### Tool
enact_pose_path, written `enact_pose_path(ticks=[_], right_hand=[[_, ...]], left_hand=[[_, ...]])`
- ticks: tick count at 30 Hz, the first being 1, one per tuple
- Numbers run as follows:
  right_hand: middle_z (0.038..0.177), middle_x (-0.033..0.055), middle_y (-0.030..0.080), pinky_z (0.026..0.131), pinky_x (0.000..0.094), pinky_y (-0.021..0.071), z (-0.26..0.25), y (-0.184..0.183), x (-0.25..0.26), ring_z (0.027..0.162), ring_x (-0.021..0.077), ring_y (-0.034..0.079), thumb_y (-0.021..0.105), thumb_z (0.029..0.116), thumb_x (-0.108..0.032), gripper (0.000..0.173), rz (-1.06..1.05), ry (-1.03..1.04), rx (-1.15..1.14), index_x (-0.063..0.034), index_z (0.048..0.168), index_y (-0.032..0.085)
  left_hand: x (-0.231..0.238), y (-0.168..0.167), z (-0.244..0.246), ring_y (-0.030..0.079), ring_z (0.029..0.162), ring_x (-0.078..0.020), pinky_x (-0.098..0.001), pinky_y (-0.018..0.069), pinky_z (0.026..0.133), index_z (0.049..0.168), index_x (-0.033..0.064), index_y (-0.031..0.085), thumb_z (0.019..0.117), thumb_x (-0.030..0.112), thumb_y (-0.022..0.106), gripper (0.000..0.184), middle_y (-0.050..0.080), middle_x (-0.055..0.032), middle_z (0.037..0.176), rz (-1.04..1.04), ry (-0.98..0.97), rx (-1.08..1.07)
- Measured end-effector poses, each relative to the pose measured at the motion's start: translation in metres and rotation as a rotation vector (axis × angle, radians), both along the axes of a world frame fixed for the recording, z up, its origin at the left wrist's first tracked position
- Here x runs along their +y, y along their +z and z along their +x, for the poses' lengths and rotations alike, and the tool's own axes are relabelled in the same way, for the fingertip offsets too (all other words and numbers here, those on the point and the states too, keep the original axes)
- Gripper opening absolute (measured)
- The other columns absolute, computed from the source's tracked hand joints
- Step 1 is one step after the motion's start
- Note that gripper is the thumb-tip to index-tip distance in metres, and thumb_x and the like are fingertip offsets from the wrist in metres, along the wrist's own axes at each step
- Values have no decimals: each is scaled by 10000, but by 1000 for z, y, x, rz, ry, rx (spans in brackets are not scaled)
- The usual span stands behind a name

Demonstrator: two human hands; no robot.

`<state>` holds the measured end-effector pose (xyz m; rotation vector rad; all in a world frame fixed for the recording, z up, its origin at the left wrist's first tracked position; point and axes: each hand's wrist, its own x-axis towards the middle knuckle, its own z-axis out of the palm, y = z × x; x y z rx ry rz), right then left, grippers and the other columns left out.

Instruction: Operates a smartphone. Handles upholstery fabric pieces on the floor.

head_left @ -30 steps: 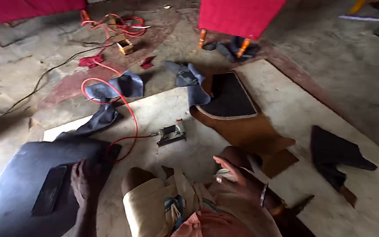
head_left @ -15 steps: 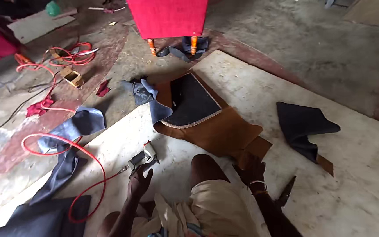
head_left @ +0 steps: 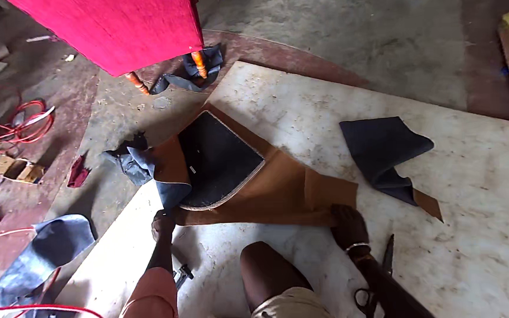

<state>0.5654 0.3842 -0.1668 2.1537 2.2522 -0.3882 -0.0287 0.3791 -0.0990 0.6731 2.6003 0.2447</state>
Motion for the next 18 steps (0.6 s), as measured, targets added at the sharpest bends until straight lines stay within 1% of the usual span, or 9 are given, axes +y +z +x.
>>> enact_pose_path(ticks=[4, 5, 7, 9, 12, 13, 15, 16, 18], right_hand=[[1356, 204, 629, 1123, 639, 377, 58, 36, 35, 1331, 435, 530, 763, 799, -81, 486, 125, 113, -98, -69, 1277, 677], [1371, 227, 614, 1126, 647, 372, 68, 49, 44, 1342, 454, 517, 757, 813, -64, 486, 138, 101, -105, -53, 1291, 666], [1407, 282, 569, 1131, 679, 341, 85, 74, 64, 1363, 500, 478, 736, 853, -60, 508, 169, 47, -115, -18, 1347, 626], [1416, 293, 562, 1137, 710, 310, 99, 91, 85, 1373, 529, 456, 733, 890, -75, 466, 251, -31, -74, -15, 1340, 628], [1447, 322, 514, 1145, 737, 267, 113, 95, 104, 1397, 570, 388, 682, 937, -115, 420, 267, -232, 19, -3, 1336, 617], [1460, 347, 483, 1141, 738, 270, 113, 92, 101, 1401, 578, 380, 647, 978, -179, 459, 243, -285, 36, 21, 1382, 564], [1504, 377, 415, 1151, 734, 262, 111, 74, 76, 1418, 585, 355, 646, 976, -276, 642, 204, -320, 112, 29, 1502, 439], [1517, 385, 392, 1148, 734, 278, 106, 64, 55, 1417, 590, 354, 682, 951, -304, 723, 181, -321, 155, 33, 1527, 403], [1481, 391, 421, 1094, 758, 330, 91, 44, 3, 1369, 616, 392, 728, 901, -345, 740, 116, -329, 212, -2, 1493, 446]], left_hand=[[-21, -19, 35, 712, 1011, -378, -573, 584, 864, 1345, 33, 589, 1046, 355, 544, 442, 680, -242, 1196, 64, 97, -114], [-33, -20, 51, 712, 994, -381, -574, 582, 859, 1358, 22, 576, 1057, 327, 533, 431, 679, -246, 1190, 92, 110, -163], [-62, -22, 87, 719, 875, -345, -546, 597, 768, 1356, 11, 570, 1085, 316, 473, 419, 710, -210, 1117, 167, 133, -289], [-86, -20, 134, 700, 770, -302, -503, 581, 679, 1347, 5, 560, 1117, 354, 379, 455, 726, -178, 1063, 213, 158, -477], [-110, -21, 188, 647, 667, -237, -408, 531, 582, 1297, 28, 582, 1136, 344, 279, 466, 724, -143, 1003, 169, 151, -700], [-113, -18, 195, 647, 684, -234, -396, 521, 586, 1313, 54, 593, 1136, 359, 289, 465, 723, -137, 1025, 123, 122, -729], [-114, -14, 192, 678, 817, -290, -475, 572, 708, 1360, 49, 572, 1088, 422, 459, 475, 684, -184, 1125, 73, 45, -625], [-112, -12, 186, 688, 885, -349, -541, 580, 772, 1372, -1, 542, 1056, 438, 530, 541, 665, -244, 1152, 135, 59, -530], [-100, -2, 165, 647, 1034, -440, -614, 551, 848, 1437, -50, 439, 1033, 484, 553, 679, 596, -326, 1253, 345, 217, -464]])
